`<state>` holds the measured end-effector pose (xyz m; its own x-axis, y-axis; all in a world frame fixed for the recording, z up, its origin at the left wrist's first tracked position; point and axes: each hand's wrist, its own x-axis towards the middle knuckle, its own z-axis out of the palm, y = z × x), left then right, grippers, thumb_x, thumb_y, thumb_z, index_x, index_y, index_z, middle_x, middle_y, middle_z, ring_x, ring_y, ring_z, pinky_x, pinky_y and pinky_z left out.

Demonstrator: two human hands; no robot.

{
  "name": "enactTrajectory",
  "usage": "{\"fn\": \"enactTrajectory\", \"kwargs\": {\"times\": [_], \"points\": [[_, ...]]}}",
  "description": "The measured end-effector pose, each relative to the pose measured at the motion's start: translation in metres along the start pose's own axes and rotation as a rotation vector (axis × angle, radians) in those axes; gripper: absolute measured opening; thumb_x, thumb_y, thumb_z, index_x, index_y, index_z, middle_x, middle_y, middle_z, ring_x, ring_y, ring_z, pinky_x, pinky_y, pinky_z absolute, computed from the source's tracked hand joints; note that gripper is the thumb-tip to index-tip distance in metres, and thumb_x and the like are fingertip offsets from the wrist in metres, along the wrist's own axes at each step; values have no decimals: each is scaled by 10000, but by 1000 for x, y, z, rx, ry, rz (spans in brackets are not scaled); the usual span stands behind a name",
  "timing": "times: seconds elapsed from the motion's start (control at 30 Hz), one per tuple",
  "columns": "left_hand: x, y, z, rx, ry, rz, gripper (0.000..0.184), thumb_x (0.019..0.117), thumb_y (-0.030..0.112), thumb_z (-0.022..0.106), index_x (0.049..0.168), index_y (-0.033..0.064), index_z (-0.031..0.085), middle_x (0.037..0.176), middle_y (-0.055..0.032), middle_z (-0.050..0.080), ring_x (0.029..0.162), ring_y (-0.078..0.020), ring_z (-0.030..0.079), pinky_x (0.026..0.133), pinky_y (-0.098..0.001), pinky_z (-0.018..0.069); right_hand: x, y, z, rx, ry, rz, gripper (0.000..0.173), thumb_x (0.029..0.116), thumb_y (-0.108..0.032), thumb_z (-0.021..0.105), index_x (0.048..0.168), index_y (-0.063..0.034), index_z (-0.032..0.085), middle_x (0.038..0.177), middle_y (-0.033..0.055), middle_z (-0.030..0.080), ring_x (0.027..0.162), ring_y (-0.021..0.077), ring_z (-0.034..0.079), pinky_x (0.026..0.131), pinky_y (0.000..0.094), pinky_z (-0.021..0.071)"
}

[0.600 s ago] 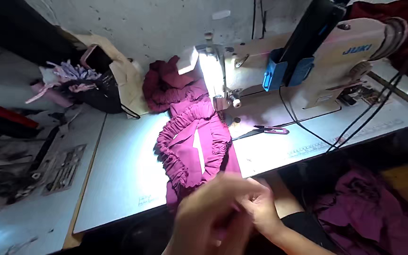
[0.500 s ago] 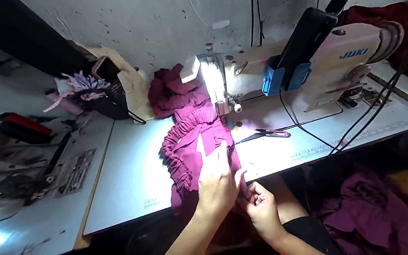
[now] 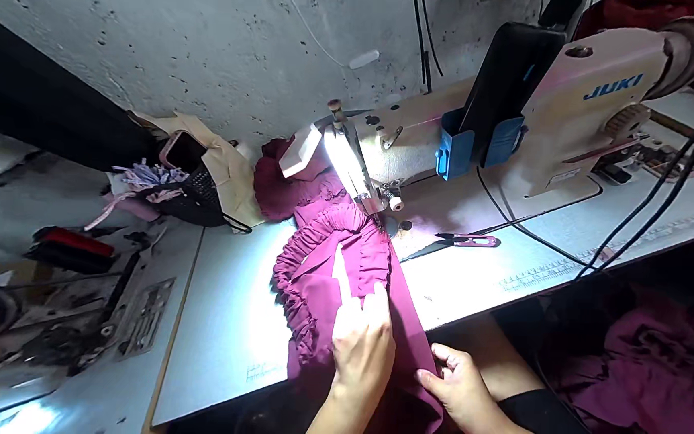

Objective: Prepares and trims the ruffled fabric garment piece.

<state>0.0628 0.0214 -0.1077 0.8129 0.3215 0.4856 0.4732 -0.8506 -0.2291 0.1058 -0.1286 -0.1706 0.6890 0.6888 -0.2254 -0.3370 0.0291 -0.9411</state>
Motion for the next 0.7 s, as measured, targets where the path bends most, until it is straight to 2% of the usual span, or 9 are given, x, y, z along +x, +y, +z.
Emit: {"fn": "enactTrajectory", "kwargs": {"times": [0.07, 0.17, 0.27, 0.33, 0.4, 0.43, 0.53, 0.6, 0.7], "points": [[14, 10, -3, 83, -117, -39, 140, 843, 22, 662, 937, 51, 761, 841, -89, 725, 839, -283, 690, 891, -466, 477, 0, 2, 1, -28, -36, -38, 96, 813, 12, 714, 898, -33, 710, 837, 16, 723, 761, 63, 699, 694, 246, 604], [37, 24, -11, 148, -286, -111, 152, 890, 124, 643, 889, 31, 763, 1017, -148, 737, 1072, -328, 681, 963, -500, 465, -2, 1, 1, -71, -55, -59, 141, 826, -3, 734, 967, -13, 740, 947, 39, 747, 887, 70, 719, 821, 251, 615], [41, 20, 3, 16, -164, -227, 85, 885, -15, 624, 891, -39, 705, 953, -207, 707, 985, -383, 687, 872, -508, 516, -3, -1, 0, -22, -80, -72, 152, 819, 31, 720, 969, 12, 739, 963, 64, 738, 887, 83, 719, 811, 255, 623], [41, 13, 7, -23, -73, -298, 146, 922, -23, 592, 1004, -53, 709, 1014, -225, 722, 913, -369, 715, 791, -508, 545, -3, 0, -3, -4, -88, -80, 140, 822, 27, 704, 959, 25, 732, 963, 70, 721, 886, 82, 706, 803, 247, 615], [37, 0, 10, -46, 61, -295, 226, 951, 5, 548, 1085, -63, 718, 939, -199, 740, 688, -323, 731, 554, -466, 558, -3, 2, -7, 0, -88, -90, 127, 838, 1, 712, 961, 21, 733, 955, 62, 719, 885, 74, 702, 807, 241, 611], [35, -8, 10, -87, 111, -281, 243, 980, 61, 530, 1074, -64, 716, 904, -193, 736, 633, -310, 717, 508, -451, 544, -3, 3, -8, 6, -88, -88, 122, 843, -5, 714, 963, 14, 733, 949, 57, 721, 880, 74, 703, 804, 240, 611], [27, -29, -9, -196, 151, -250, 424, 969, 400, 628, 965, -12, 727, 834, -150, 726, 667, -267, 713, 548, -443, 544, -2, 4, -9, 12, -86, -86, 120, 846, -8, 713, 963, 5, 734, 940, 50, 723, 866, 70, 706, 793, 237, 614], [23, -36, -28, -174, 172, -214, 368, 945, 379, 638, 890, 34, 752, 789, -125, 717, 654, -247, 702, 520, -425, 509, -2, 3, -9, 9, -89, -88, 117, 849, -16, 710, 962, -3, 735, 942, 44, 723, 869, 68, 705, 791, 233, 611], [12, -33, -44, -163, 186, -98, 270, 943, 264, 609, 891, 98, 817, 704, -84, 652, 547, -210, 619, 439, -360, 424, -3, 4, -9, 12, -81, -89, 107, 849, -22, 706, 952, -12, 733, 930, 36, 719, 863, 69, 701, 782, 231, 606]]}}
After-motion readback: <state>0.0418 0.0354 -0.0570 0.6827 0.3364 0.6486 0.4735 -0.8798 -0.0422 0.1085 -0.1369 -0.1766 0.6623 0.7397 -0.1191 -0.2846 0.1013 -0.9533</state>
